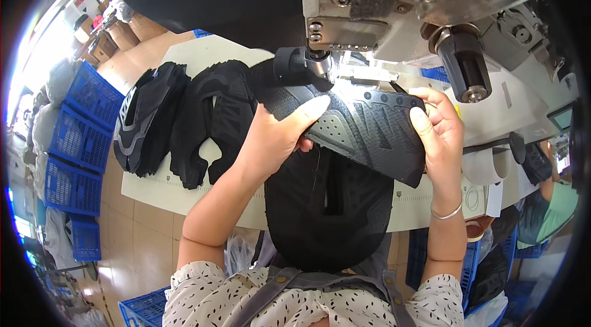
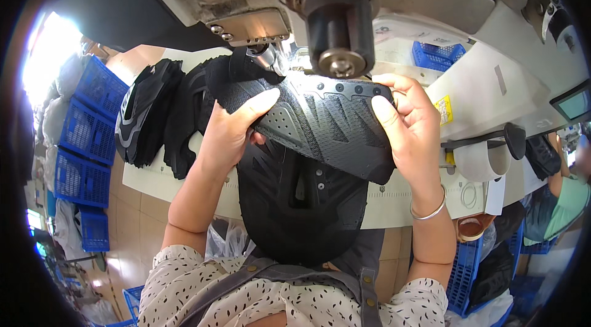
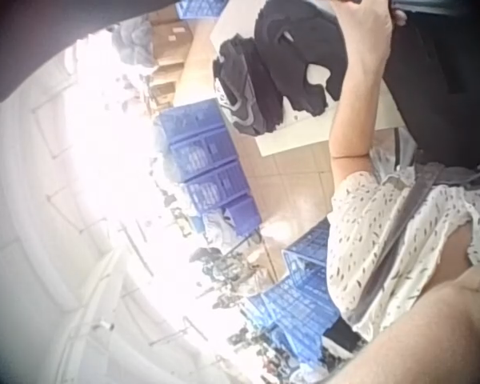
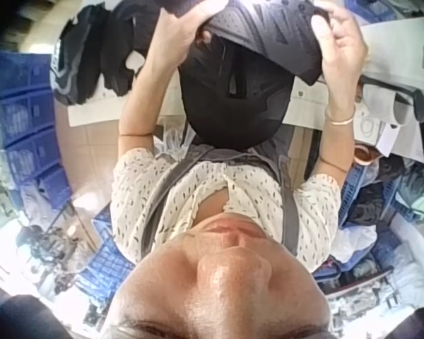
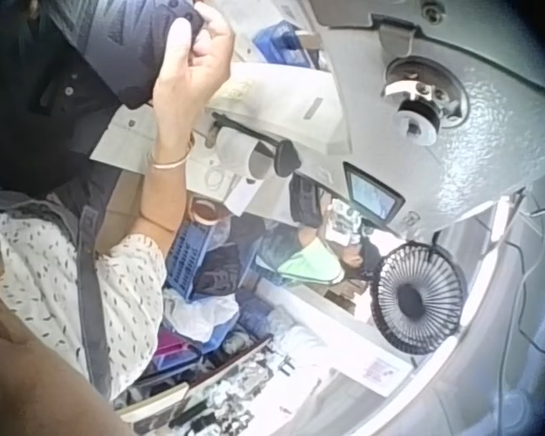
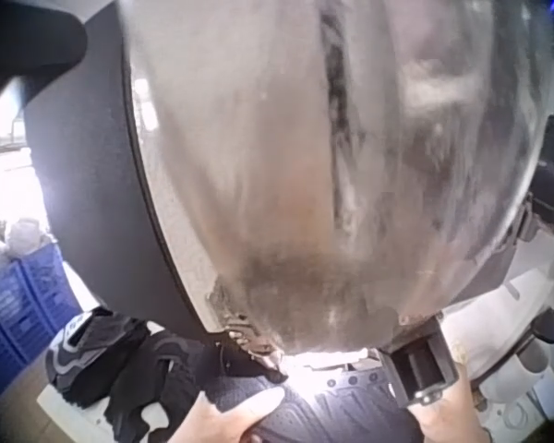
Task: Stitch various panels and components onto a black athletic shoe upper using an industrial sewing machine.
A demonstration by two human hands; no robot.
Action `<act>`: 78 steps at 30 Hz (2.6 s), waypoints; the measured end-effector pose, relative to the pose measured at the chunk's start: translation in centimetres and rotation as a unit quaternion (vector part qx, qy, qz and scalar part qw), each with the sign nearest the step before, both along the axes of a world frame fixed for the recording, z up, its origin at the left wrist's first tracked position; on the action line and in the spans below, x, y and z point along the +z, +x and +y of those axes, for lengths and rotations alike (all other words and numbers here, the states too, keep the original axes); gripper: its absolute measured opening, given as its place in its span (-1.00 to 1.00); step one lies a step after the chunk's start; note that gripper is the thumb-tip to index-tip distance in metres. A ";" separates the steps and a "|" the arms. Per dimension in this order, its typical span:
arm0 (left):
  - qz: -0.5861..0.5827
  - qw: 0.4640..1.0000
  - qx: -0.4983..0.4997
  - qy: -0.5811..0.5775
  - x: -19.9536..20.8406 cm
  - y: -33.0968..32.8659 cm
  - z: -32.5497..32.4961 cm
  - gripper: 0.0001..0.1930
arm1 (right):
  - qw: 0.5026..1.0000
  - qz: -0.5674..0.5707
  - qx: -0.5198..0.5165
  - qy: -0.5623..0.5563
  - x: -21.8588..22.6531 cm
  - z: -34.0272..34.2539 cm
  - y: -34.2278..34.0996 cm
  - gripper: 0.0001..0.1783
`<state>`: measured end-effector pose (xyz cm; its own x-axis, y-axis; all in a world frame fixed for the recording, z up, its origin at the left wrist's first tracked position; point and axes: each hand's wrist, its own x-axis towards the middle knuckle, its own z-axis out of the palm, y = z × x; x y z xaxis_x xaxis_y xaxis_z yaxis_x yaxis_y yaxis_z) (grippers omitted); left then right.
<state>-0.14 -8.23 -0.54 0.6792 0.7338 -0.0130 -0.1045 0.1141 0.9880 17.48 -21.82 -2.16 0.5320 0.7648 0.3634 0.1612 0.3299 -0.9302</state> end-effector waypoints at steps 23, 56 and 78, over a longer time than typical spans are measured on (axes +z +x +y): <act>-0.009 0.988 -0.135 -0.079 -1.1 -3.2 0.1 -0.75 | 0.987 -0.101 -0.082 -0.092 -2.2 -1.7 0.2 -0.52; -0.015 0.999 0.037 -0.005 -1.0 -3.3 0.5 -0.80 | 0.993 0.102 -0.037 0.047 -1.2 -0.8 -2.2 -0.60; -0.195 0.960 0.190 -0.063 -1.4 -0.4 5.2 -0.85 | 0.936 0.347 0.051 0.012 -5.3 10.8 9.1 -0.83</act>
<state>-0.49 -3.04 -1.92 0.3333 0.9393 0.0821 -0.5210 0.1109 0.8463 26.56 -11.07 -7.47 0.5707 0.8208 -0.0248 -0.5129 0.3328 -0.7913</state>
